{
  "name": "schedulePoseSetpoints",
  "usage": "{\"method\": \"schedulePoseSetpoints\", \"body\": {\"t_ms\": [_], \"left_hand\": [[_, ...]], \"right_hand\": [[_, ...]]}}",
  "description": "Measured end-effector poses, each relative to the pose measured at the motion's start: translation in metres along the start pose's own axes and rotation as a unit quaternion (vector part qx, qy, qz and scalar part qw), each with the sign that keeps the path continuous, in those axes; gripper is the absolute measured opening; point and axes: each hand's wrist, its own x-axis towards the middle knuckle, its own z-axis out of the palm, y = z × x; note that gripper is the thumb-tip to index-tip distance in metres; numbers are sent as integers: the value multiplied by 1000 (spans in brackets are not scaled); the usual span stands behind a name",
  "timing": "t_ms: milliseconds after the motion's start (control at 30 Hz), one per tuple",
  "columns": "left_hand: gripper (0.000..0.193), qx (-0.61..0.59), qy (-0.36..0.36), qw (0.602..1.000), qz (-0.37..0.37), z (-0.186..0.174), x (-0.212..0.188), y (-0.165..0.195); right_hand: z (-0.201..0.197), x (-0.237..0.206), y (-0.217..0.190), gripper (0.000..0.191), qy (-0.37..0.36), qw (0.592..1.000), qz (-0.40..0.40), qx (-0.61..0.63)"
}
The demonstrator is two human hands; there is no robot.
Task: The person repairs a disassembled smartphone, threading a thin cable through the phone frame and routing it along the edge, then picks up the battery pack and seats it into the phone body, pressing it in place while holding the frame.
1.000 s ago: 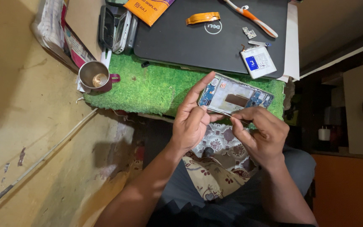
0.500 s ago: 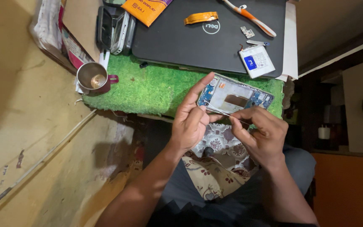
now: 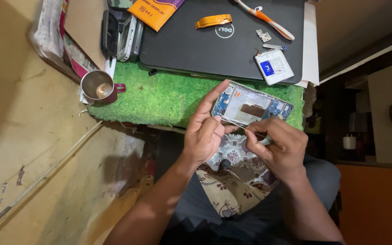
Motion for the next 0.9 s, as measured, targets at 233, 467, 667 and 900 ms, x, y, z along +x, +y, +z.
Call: {"method": "schedulePoseSetpoints", "body": {"t_ms": [233, 467, 667, 900], "left_hand": [[66, 17, -9, 1000, 19, 1, 0, -2], [65, 24, 1, 1000, 18, 5, 0, 2], [64, 21, 2, 1000, 5, 7, -1, 4], [65, 11, 0, 1000, -6, 7, 0, -1]], "right_hand": [[0, 1, 0, 16, -12, 999, 7, -39], [0, 2, -3, 17, -14, 999, 5, -47], [1, 1, -4, 18, -14, 998, -16, -61], [1, -4, -3, 18, -5, 998, -18, -52]]}}
